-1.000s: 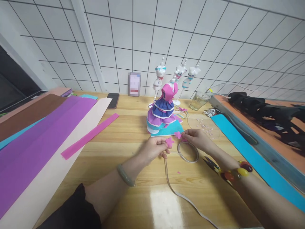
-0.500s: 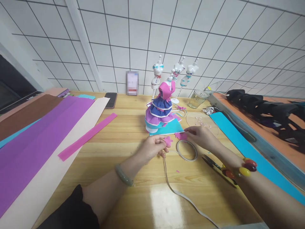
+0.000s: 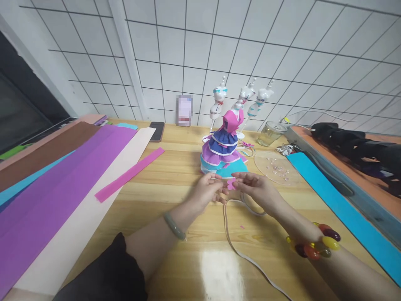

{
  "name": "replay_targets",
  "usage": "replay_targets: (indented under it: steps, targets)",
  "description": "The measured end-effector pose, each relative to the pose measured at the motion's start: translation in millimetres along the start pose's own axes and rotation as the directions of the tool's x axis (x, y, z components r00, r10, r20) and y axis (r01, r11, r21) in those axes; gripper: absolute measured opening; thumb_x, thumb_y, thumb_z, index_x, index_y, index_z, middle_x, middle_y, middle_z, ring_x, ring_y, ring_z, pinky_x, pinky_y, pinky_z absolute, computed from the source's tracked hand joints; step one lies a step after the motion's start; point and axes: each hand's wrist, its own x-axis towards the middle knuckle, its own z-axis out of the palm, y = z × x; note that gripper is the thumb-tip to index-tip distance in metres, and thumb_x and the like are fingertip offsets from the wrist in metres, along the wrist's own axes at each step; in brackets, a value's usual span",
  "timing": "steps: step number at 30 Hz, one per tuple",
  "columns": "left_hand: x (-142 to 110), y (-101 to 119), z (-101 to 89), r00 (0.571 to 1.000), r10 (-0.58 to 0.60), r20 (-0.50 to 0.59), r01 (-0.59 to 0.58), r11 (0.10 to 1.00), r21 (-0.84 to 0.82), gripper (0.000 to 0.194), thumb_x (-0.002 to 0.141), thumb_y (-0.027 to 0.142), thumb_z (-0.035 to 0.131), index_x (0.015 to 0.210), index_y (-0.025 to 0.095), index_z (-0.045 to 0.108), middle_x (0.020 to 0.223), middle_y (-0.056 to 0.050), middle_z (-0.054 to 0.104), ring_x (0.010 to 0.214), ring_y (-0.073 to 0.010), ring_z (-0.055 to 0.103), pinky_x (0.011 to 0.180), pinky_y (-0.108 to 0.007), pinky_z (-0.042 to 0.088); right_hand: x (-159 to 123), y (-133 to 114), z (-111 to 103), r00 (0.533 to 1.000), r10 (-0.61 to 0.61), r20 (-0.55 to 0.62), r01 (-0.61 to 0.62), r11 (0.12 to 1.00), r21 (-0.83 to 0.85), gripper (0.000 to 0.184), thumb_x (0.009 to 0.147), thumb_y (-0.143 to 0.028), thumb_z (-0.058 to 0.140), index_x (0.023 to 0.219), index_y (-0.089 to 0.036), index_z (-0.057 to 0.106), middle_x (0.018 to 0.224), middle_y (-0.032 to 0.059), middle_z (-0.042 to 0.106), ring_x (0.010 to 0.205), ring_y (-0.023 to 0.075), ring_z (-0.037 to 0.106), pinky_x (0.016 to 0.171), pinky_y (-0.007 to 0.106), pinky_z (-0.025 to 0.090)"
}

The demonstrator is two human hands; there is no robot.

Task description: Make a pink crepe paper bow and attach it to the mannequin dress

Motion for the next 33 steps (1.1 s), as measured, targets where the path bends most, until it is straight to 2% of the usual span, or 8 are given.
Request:
replay_targets:
  steps: [2, 4, 7, 14, 20, 24, 30, 33]
  targets:
    - [3, 1, -3.7, 0.992, 0.004, -0.123, -0.025, 0.986, -0.166, 0.02, 0.068, 0.015, 0.054, 0.086, 0.018, 0.045, 0.069, -0.003, 0.059, 0.057, -0.0151, 0.06, 0.042, -0.022, 0.044, -2, -3, 1, 1.0, -0.004, -0.022, 0.003, 0.999, -0.043, 0.033, 0.06, -0.04, 0.073, 0.083, -0.018, 0.065, 0.077, 0.0043, 0.069, 0.074, 0.0184, 0.063, 0.076, 0.033, 0.047]
    - [5, 3, -7.7, 0.977, 0.006, -0.213, -0.068, 0.957, -0.283, 0.016, 0.068, 0.014, 0.05, 0.083, 0.017, 0.045, 0.066, -0.002, 0.056, 0.05, -0.012, 0.057, 0.04, -0.02, 0.04, -4, -6, 5, 1.0, -0.022, 0.01, 0.023, 0.998, -0.059, 0.029, 0.062, -0.041, 0.072, 0.076, -0.017, 0.066, 0.077, 0.0051, 0.069, 0.075, 0.0184, 0.063, 0.076, 0.033, 0.047]
    - [6, 8, -11.2, 0.964, 0.01, -0.265, -0.103, 0.935, -0.338, 0.011, 0.069, 0.015, 0.048, 0.08, 0.015, 0.048, 0.064, -0.001, 0.055, 0.044, -0.0079, 0.051, 0.037, -0.017, 0.034, -5, -7, 15, 0.998, -0.055, 0.042, 0.057, 0.997, -0.051, 0.03, 0.063, -0.043, 0.071, 0.076, -0.017, 0.066, 0.077, 0.0063, 0.069, 0.074, 0.0189, 0.063, 0.073, 0.032, 0.047]
    - [10, 14, -15.9, 0.978, 0.009, -0.209, -0.101, 0.895, -0.434, 0.01, 0.069, 0.016, 0.046, 0.076, 0.012, 0.053, 0.061, -0.001, 0.054, 0.043, -0.0058, 0.046, 0.039, -0.017, 0.033, 6, -8, 48, 0.976, -0.216, 0.031, 0.218, 0.975, -0.052, 0.025, 0.066, -0.04, 0.069, 0.077, -0.018, 0.065, 0.079, 0.0048, 0.069, 0.073, 0.0179, 0.062, 0.073, 0.033, 0.048]
    - [15, 14, -23.1, 0.975, 0.021, -0.22, -0.131, 0.857, -0.498, 0.008, 0.068, 0.016, 0.049, 0.075, 0.015, 0.047, 0.058, 0.003, 0.048, 0.036, -0.0026, 0.035, 0.033, -0.015, 0.022, 22, -4, 62, 0.952, -0.293, -0.083, 0.286, 0.954, -0.089, 0.026, 0.067, -0.041, 0.067, 0.079, -0.018, 0.065, 0.079, 0.0048, 0.068, 0.071, 0.0175, 0.062, 0.069, 0.032, 0.049]
    - [14, 14, -24.1, 0.981, 0.048, -0.188, -0.141, 0.842, -0.521, 0.009, 0.066, 0.014, 0.048, 0.075, 0.016, 0.046, 0.058, 0.004, 0.046, 0.034, -0.0013, 0.029, 0.031, -0.015, 0.016, 29, -2, 68, 0.949, -0.278, -0.148, 0.274, 0.96, -0.051, 0.023, 0.066, -0.037, 0.068, 0.078, -0.018, 0.064, 0.079, 0.0044, 0.068, 0.069, 0.0161, 0.061, 0.067, 0.031, 0.049]
    - [14, 15, -23.8, 0.984, 0.074, -0.16, -0.149, 0.831, -0.536, 0.017, 0.064, 0.011, 0.05, 0.08, 0.017, 0.047, 0.061, 0.005, 0.048, 0.033, -0.0007, 0.029, 0.031, -0.015, 0.014, 28, -8, 80, 0.941, -0.214, -0.26, 0.2, 0.977, -0.079, 0.026, 0.065, -0.039, 0.068, 0.076, -0.016, 0.063, 0.072, 0.0041, 0.066, 0.055, 0.0118, 0.055, 0.05, 0.025, 0.044]
    - [14, 14, -23.8, 0.984, 0.072, -0.165, -0.151, 0.826, -0.544, 0.017, 0.063, 0.01, 0.05, 0.078, 0.017, 0.046, 0.058, 0.006, 0.046, 0.033, -0.001, 0.029, 0.031, -0.016, 0.015, 27, -11, 85, 0.939, -0.176, -0.297, 0.163, 0.984, -0.066, 0.029, 0.062, -0.04, 0.07, 0.075, -0.015, 0.062, 0.07, 0.0047, 0.065, 0.052, 0.0115, 0.053, 0.047, 0.024, 0.042]
